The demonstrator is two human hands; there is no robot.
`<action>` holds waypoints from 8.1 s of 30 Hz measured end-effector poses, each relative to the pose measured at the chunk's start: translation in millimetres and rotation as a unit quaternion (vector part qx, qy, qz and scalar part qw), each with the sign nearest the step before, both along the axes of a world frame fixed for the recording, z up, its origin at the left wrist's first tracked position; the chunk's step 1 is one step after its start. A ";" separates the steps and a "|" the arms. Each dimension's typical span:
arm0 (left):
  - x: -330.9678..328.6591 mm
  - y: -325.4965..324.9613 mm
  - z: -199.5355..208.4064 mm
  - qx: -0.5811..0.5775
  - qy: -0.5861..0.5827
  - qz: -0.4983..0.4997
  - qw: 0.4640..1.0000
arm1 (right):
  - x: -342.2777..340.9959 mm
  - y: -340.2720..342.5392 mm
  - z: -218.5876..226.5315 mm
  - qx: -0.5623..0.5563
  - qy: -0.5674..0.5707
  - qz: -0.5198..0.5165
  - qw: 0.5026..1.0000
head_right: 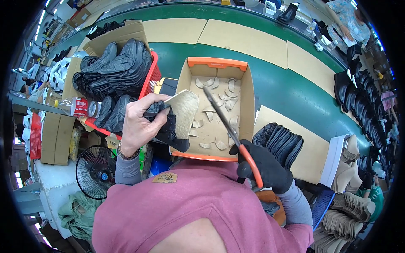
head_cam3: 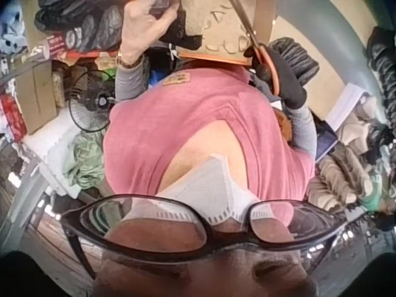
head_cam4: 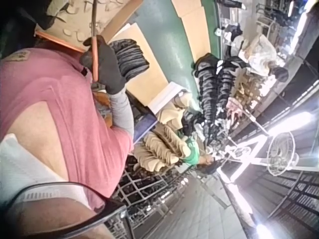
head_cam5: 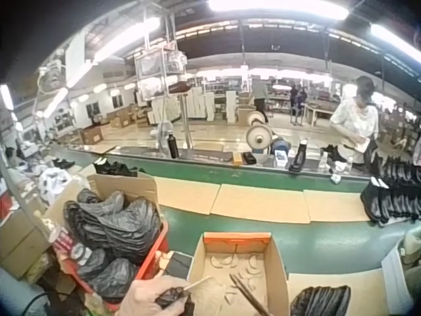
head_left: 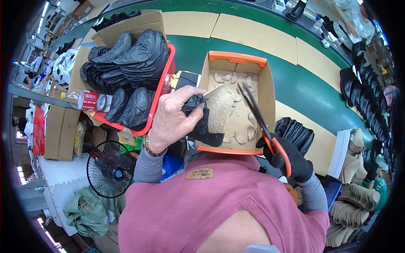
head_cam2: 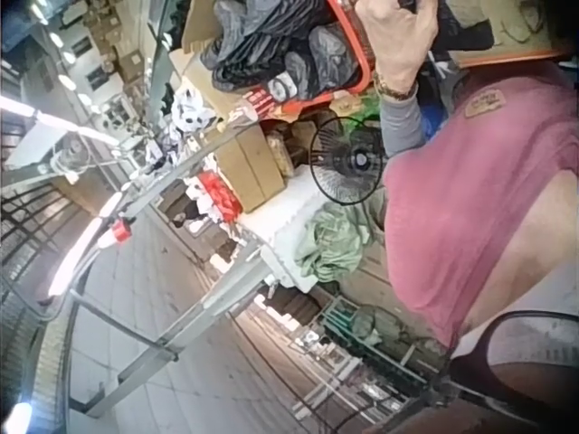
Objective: Trim excess material from a shoe upper component using scissors at a workstation.
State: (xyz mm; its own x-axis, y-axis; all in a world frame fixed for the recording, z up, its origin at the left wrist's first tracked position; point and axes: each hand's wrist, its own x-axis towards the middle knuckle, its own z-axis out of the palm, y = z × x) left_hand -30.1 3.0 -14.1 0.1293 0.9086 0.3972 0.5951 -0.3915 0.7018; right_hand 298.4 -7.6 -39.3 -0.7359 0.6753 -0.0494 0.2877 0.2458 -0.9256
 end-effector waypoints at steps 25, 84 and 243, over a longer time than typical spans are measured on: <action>10.8 -6.4 7.1 0.078 0.010 -0.060 0.995 | 1.0 6.9 3.1 0.008 -0.103 0.059 0.993; 8.0 -11.7 3.3 0.013 -0.070 -0.103 0.992 | -17.0 -5.0 6.6 0.006 -0.108 -0.038 0.993; 39.3 0.0 -35.2 -0.020 -0.459 -0.149 0.876 | -120.7 42.0 29.8 0.325 0.020 -0.131 0.936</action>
State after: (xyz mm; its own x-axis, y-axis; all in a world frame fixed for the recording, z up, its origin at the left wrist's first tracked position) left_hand 9.2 3.0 -49.3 0.0061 0.9044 0.4266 -0.3516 -0.3975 0.8476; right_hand 177.7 34.4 -9.5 -0.5331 0.7106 0.4592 0.3850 0.6871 -0.6162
